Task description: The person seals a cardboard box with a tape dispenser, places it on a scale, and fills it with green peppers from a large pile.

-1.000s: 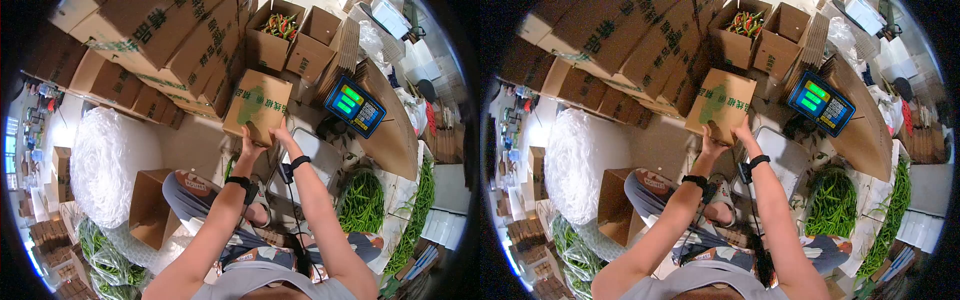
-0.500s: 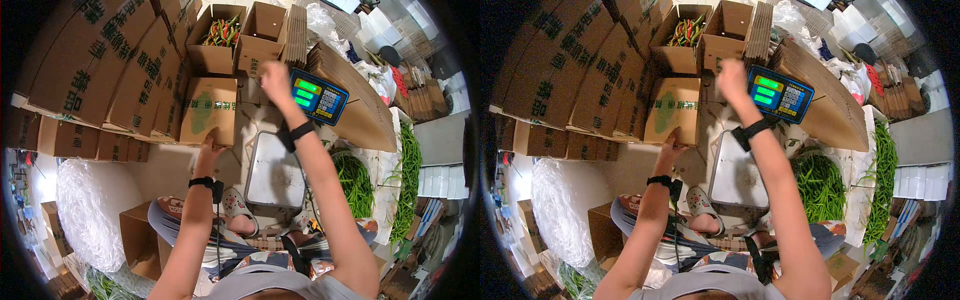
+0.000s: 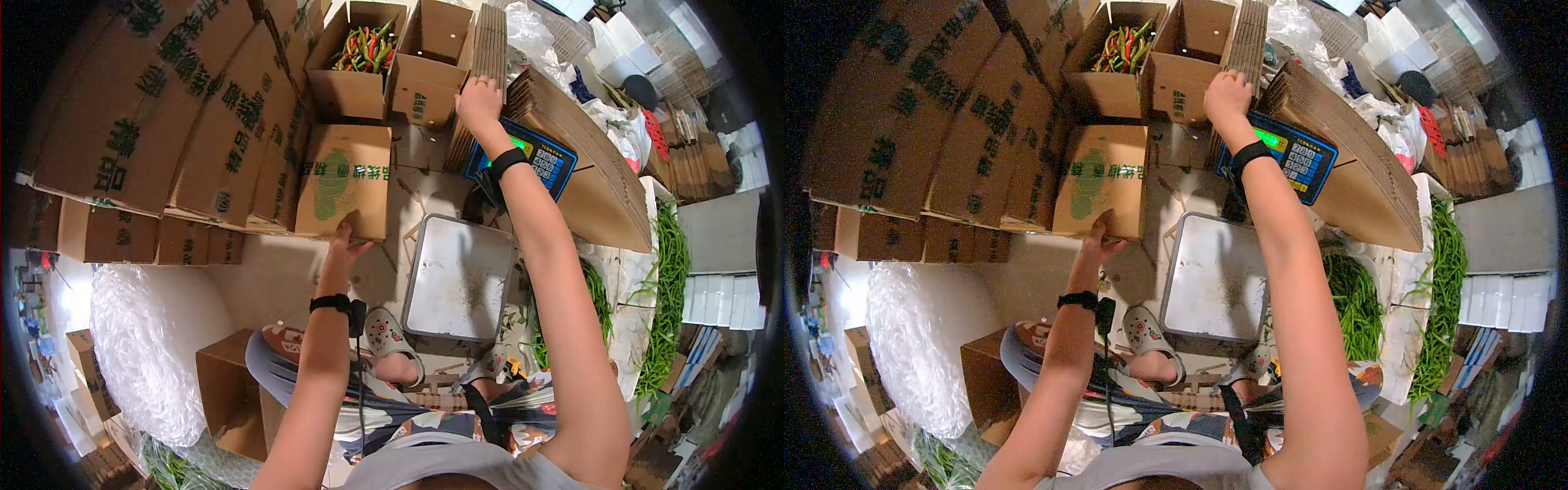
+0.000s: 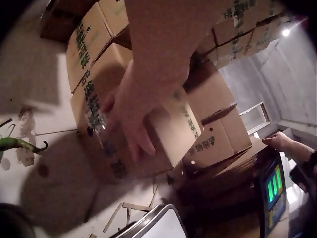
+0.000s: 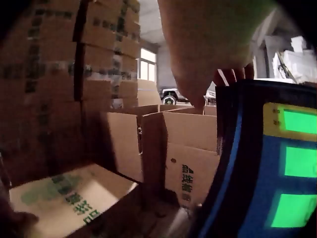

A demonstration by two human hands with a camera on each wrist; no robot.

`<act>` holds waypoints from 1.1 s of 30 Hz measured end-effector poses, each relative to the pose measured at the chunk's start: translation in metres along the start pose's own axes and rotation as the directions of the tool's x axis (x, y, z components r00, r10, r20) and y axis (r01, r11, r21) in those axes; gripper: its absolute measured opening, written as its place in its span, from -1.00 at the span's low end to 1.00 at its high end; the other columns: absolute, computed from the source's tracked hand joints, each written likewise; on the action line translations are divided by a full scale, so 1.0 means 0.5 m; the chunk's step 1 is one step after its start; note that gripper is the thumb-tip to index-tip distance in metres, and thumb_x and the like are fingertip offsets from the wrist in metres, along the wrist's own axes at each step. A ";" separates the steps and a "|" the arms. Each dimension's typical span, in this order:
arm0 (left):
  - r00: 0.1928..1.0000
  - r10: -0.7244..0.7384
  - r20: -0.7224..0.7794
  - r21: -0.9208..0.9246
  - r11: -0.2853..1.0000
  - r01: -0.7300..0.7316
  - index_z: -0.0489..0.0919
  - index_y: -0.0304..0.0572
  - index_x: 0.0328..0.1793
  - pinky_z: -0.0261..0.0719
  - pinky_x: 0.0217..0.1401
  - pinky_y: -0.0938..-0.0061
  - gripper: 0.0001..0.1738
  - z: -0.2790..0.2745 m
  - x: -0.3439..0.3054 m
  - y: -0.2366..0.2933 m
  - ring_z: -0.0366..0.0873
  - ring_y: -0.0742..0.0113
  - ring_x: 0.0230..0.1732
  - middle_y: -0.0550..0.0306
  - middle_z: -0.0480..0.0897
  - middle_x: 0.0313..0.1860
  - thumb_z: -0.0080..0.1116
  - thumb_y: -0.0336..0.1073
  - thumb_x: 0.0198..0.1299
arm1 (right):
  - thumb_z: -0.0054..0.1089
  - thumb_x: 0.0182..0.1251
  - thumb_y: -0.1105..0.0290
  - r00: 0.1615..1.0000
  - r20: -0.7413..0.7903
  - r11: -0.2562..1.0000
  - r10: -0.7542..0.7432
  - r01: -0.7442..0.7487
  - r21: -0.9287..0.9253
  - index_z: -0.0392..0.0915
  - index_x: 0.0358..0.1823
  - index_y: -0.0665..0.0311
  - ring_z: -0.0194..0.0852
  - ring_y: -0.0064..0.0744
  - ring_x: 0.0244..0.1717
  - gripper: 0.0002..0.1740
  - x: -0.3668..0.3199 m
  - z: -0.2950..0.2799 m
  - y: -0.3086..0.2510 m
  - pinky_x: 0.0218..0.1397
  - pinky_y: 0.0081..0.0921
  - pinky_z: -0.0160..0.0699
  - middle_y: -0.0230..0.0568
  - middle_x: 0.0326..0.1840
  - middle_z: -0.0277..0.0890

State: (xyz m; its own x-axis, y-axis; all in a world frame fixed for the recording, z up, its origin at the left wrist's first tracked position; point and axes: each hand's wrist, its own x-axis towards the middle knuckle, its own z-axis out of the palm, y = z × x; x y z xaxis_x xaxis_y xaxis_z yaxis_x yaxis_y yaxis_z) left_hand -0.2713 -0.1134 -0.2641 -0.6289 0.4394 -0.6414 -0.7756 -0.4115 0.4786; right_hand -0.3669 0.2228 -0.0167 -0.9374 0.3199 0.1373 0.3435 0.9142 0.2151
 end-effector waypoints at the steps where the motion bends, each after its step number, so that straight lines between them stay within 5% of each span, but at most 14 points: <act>1: 1.000 0.001 0.012 -0.002 1.000 -0.001 0.17 0.10 0.15 0.62 -0.27 0.05 -0.55 -0.007 0.005 -0.003 0.31 -0.09 0.01 0.14 0.18 0.11 -0.03 -0.06 0.19 | 0.03 0.11 0.19 0.989 -0.064 0.992 0.130 -0.130 0.001 0.13 0.17 0.49 0.16 0.08 0.16 -0.33 -0.004 -0.020 0.000 0.18 -0.20 0.18 0.17 0.22 0.08; 3: 0.999 -0.017 0.043 -0.019 1.000 0.018 0.18 0.09 0.16 0.61 -0.25 0.04 -0.54 -0.021 0.018 -0.004 0.31 -0.09 0.03 0.14 0.18 0.13 -0.01 -0.07 0.18 | 0.06 0.09 0.16 0.956 -0.129 0.965 0.262 -0.263 0.011 0.05 0.23 0.47 0.20 0.12 0.13 -0.24 0.004 -0.034 0.007 0.15 -0.20 0.24 0.20 0.24 0.05; 5: 0.997 -0.041 0.057 -0.035 0.998 0.043 0.18 0.09 0.17 0.60 -0.24 0.03 -0.53 -0.017 0.015 -0.001 0.31 -0.10 0.03 0.13 0.19 0.15 0.01 -0.07 0.17 | 0.09 0.04 0.06 0.769 0.296 0.665 0.567 -0.639 0.386 -0.25 0.34 0.38 0.16 0.13 0.16 -0.03 0.047 -0.019 0.040 0.13 -0.16 0.27 0.28 0.28 -0.06; 6: 1.000 -0.010 0.012 -0.018 1.000 0.010 0.19 0.09 0.17 0.60 -0.25 0.05 -0.51 -0.011 0.007 -0.005 0.33 -0.09 0.02 0.14 0.19 0.17 0.02 -0.06 0.16 | 0.09 0.00 0.02 0.768 0.387 0.665 0.511 -0.638 0.387 -0.47 0.35 0.34 0.13 0.11 0.20 0.10 0.060 -0.027 0.052 0.17 -0.15 0.23 0.33 0.29 -0.11; 9: 0.997 0.033 0.068 -0.032 0.999 -0.031 0.22 0.08 0.17 0.60 -0.24 0.08 -0.49 -0.010 -0.012 -0.003 0.36 -0.05 0.03 0.14 0.22 0.17 0.05 -0.05 0.13 | 0.16 -0.17 -0.03 0.775 0.364 0.652 0.516 -0.631 0.420 -0.28 0.32 0.42 0.21 0.08 0.17 0.14 0.073 -0.035 0.056 0.18 -0.21 0.23 0.28 0.17 0.15; 10: 0.985 0.047 0.168 -0.061 0.997 -0.037 0.23 0.07 0.17 0.61 -0.24 0.10 -0.48 -0.014 -0.007 0.001 0.37 -0.02 0.03 0.14 0.23 0.17 0.07 -0.04 0.12 | 0.07 -0.03 -0.03 0.755 0.433 0.636 0.493 -0.652 0.413 -0.42 0.35 0.35 0.09 0.07 0.24 0.10 0.080 -0.039 0.059 0.20 -0.15 0.19 0.33 0.28 -0.08; 15: 1.000 -0.010 0.012 -0.080 0.997 0.011 0.25 0.04 0.15 0.64 -0.29 0.15 -0.49 0.025 -0.046 0.014 0.43 -0.07 -0.05 0.10 0.25 0.15 0.08 -0.05 0.11 | 0.10 -0.12 -0.12 0.776 0.467 0.682 0.424 -0.613 0.399 -0.42 0.34 0.41 -0.01 0.04 0.30 0.19 0.102 0.014 0.091 0.26 -0.16 0.08 0.31 0.31 -0.12; 17: 0.996 -0.049 -0.071 -0.070 0.997 0.044 0.26 0.03 0.14 0.65 -0.32 0.16 -0.49 0.032 -0.047 0.018 0.45 -0.10 -0.10 0.08 0.26 0.14 0.09 -0.05 0.11 | 0.10 -0.11 -0.14 0.747 0.494 0.775 0.445 -0.598 0.206 -0.31 0.32 0.47 -0.08 0.04 0.33 0.16 0.094 -0.020 0.091 0.27 -0.17 0.06 0.23 0.33 -0.11; 18: 0.993 -0.064 -0.096 -0.064 0.996 0.058 0.26 0.02 0.14 0.66 -0.33 0.16 -0.49 0.030 -0.045 0.017 0.46 -0.12 -0.12 0.03 0.27 0.13 0.08 -0.04 0.11 | 0.13 -0.06 -0.11 0.860 0.344 0.897 0.377 -0.431 0.093 -0.01 0.29 0.35 -0.03 0.00 0.31 -0.02 0.094 -0.013 0.098 0.24 -0.15 0.11 0.07 0.29 0.04; 19: 0.990 -0.079 -0.121 -0.058 0.996 0.072 0.26 0.00 0.13 0.66 -0.35 0.15 -0.49 0.026 -0.041 0.016 0.47 -0.14 -0.13 -0.01 0.27 0.12 0.08 -0.04 0.11 | 0.13 -0.06 -0.11 0.858 0.346 0.897 0.379 -0.432 0.091 -0.01 0.29 0.35 -0.03 0.00 0.31 -0.02 0.076 -0.033 0.091 0.24 -0.15 0.11 0.07 0.29 0.04; 21: 0.995 -0.042 -0.090 -0.061 0.997 0.037 0.25 -0.01 0.13 0.67 -0.36 0.16 -0.50 0.019 -0.031 0.010 0.48 -0.14 -0.15 -0.05 0.27 0.12 0.06 -0.04 0.12 | 0.23 -0.13 -0.08 0.982 0.113 0.967 -0.153 0.172 -0.189 0.38 0.04 0.18 0.10 0.02 0.22 -0.29 0.042 -0.066 0.081 0.14 -0.14 0.24 -0.03 0.20 0.18; 22: 0.998 -0.004 -0.058 -0.066 0.998 0.000 0.24 -0.03 0.13 0.67 -0.37 0.16 -0.50 0.014 -0.029 0.003 0.49 -0.15 -0.16 -0.08 0.27 0.12 0.04 -0.03 0.13 | 0.31 -0.18 0.02 0.952 0.227 0.958 -0.207 0.245 -0.150 0.46 -0.14 0.25 0.26 0.01 0.08 -0.41 0.038 -0.064 0.082 0.09 -0.17 0.31 -0.01 0.05 0.32; 27: 0.983 -0.065 -0.170 -0.031 0.998 0.060 0.33 0.03 0.12 0.64 -0.29 0.09 -0.39 0.020 -0.024 0.009 0.49 -0.07 -0.11 -0.01 0.45 -0.04 0.22 0.04 -0.05 | 0.17 -0.18 0.47 0.944 0.042 0.938 -0.327 0.330 -0.103 0.52 -0.50 0.37 0.42 0.00 -0.14 -0.84 0.022 -0.020 0.053 -0.19 -0.25 0.52 0.02 -0.40 0.50; 33: 0.991 0.029 -0.131 0.029 0.999 -0.026 0.27 -0.03 0.18 0.64 -0.31 0.10 -0.36 0.014 -0.016 -0.001 0.49 -0.18 -0.16 -0.09 0.41 0.01 0.15 0.06 0.02 | 0.14 -0.07 0.49 0.955 0.031 0.934 -0.295 0.295 -0.200 0.58 -0.38 0.39 0.32 -0.07 -0.02 -0.82 -0.029 -0.024 0.006 -0.16 -0.42 0.53 -0.02 -0.26 0.51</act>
State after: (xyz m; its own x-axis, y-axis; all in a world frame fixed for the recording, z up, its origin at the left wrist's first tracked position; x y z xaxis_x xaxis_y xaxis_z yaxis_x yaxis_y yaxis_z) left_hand -0.2664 -0.1110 -0.2548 -0.6389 0.3188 -0.7001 -0.7604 -0.3995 0.5120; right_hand -0.3516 0.2180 -0.0062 -0.9984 0.0432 0.0376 0.0552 0.8989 0.4346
